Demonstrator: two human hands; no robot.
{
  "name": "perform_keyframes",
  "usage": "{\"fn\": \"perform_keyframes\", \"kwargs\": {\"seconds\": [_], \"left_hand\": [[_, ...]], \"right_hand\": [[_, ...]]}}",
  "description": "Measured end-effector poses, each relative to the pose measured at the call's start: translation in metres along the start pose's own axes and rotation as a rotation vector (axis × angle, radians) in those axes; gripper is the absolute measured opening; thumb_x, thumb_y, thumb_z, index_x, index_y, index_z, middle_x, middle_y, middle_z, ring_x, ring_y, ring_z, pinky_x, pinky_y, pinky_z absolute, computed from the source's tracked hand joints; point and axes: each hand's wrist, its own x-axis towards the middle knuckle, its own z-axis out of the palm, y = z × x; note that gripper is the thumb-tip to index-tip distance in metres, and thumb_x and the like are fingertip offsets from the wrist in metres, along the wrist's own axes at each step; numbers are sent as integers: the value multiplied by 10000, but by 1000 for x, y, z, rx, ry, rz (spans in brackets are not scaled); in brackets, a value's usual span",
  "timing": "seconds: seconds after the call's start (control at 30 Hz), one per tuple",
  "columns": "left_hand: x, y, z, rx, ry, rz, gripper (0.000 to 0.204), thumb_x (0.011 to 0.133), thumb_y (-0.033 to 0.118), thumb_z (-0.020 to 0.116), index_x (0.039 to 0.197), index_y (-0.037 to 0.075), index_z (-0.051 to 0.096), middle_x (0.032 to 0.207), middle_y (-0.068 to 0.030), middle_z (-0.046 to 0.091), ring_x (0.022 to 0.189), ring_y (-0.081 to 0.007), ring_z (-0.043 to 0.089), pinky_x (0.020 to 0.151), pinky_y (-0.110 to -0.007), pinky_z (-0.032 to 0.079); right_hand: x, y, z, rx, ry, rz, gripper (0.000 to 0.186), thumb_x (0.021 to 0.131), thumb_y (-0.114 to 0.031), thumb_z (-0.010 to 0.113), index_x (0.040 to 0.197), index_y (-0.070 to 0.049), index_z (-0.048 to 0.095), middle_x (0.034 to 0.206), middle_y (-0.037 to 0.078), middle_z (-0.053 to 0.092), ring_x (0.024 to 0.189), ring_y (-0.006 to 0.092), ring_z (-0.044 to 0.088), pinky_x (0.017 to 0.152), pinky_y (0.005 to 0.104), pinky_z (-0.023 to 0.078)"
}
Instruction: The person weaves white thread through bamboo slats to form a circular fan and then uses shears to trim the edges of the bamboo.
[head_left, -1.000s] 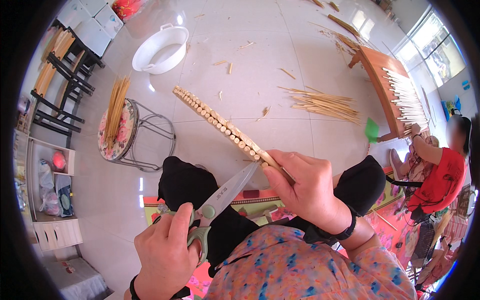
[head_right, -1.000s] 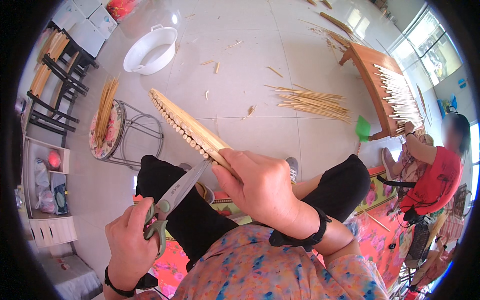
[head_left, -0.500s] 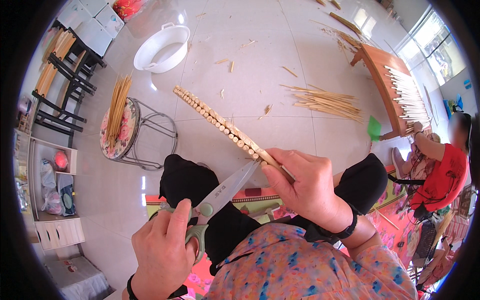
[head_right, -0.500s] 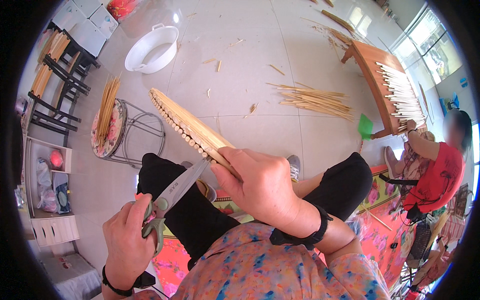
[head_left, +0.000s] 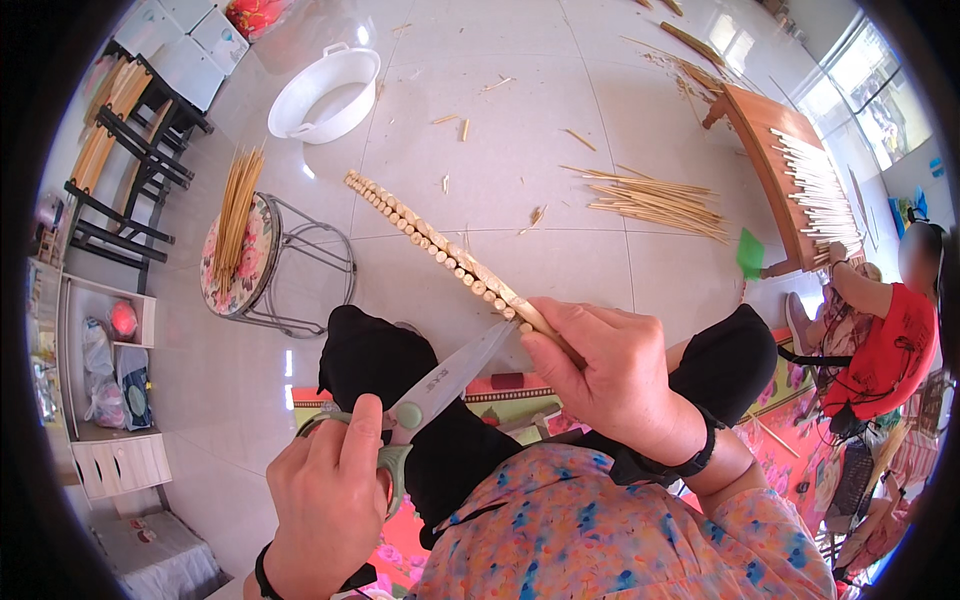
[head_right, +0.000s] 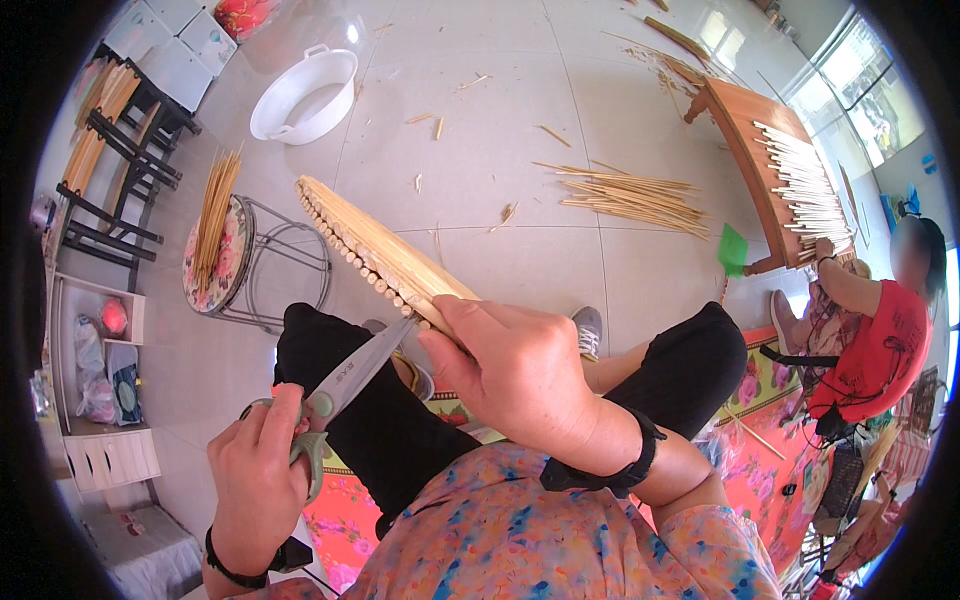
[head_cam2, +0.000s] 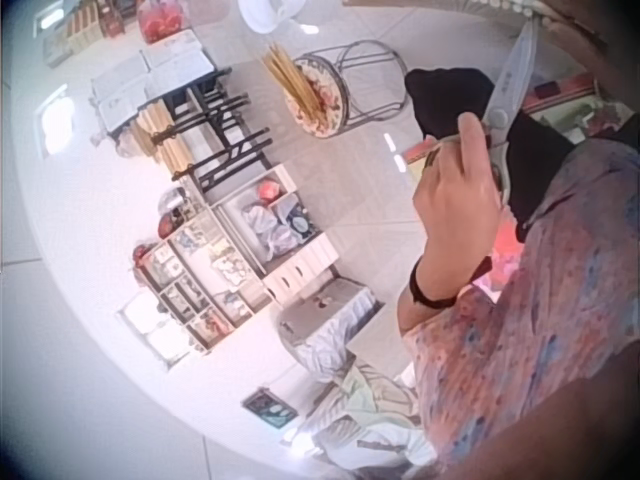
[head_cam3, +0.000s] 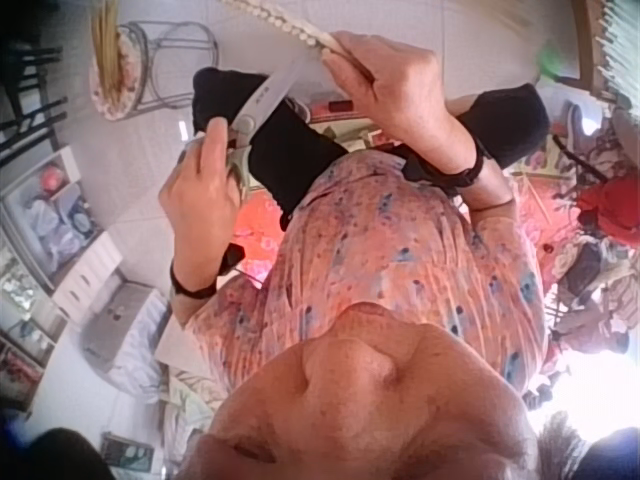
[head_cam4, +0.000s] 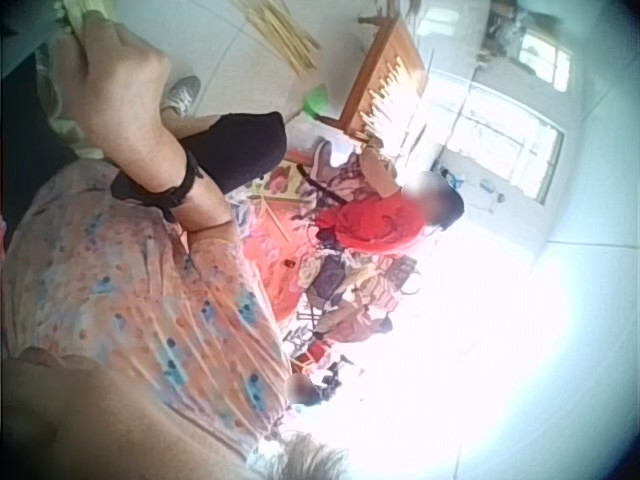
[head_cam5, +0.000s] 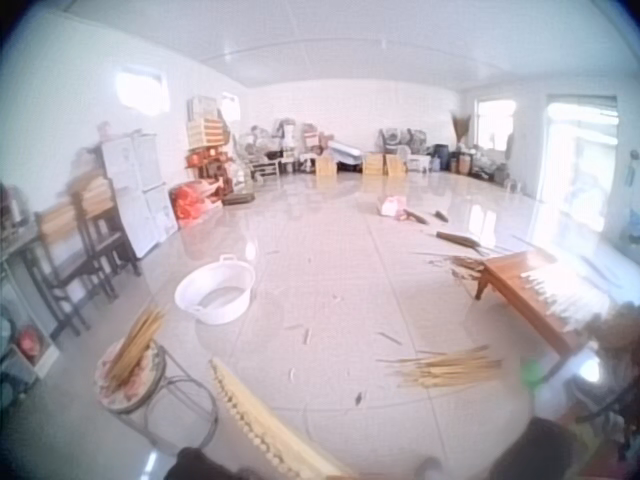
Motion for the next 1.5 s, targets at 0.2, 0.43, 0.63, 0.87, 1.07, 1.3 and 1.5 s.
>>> {"fn": "perform_keyframes", "kwargs": {"seconds": [0.2,0.43,0.63,0.87,1.07,1.3,1.5], "left_hand": [[0,-5,12,-201,-35,-40,477,631,36,760,1076,33,586,636,-59,534,512,-264,555,442,-365,418],[3,3,10,-170,44,-101,445,668,-21,750,1080,34,592,735,-113,587,595,-310,609,525,-386,475],[-1,1,7,-88,46,-48,590,617,-10,725,1189,30,584,739,-70,536,594,-250,569,482,-364,433],[0,10,-5,121,4,-50,505,676,-5,705,1163,21,575,748,-80,539,606,-264,570,518,-369,448],[-1,3,14,-149,-50,-89,440,682,-16,729,1099,24,595,710,-91,582,549,-270,581,487,-348,449],[1,2,26,-574,-83,-202,379,707,-30,752,1057,32,618,753,-112,652,597,-250,643,554,-304,491],[-5,-5,33,-560,-5,-165,392,704,-32,752,1067,32,619,737,-84,629,590,-197,630,556,-271,477]], "right_hand": [[-1,1,-1,-9,-1,-11,169,820,-129,740,928,-28,658,652,94,615,539,269,603,472,354,467],[-3,5,2,46,20,78,196,810,-136,756,946,-26,671,648,93,616,520,254,604,468,343,467],[-2,5,1,13,10,56,201,808,-142,760,944,-25,671,646,94,615,518,255,603,469,343,467],[0,2,-3,6,-46,8,188,818,-129,744,944,-17,662,650,101,610,533,263,601,472,354,465],[-1,2,-4,4,-25,17,187,817,-119,741,957,-20,665,652,101,611,535,268,599,468,356,462],[-3,5,-1,5,-10,40,190,808,-121,749,949,-18,674,655,101,617,525,260,601,468,345,463],[-3,5,0,18,4,54,194,801,-126,756,952,-26,688,656,96,622,517,248,598,471,331,464]]}}
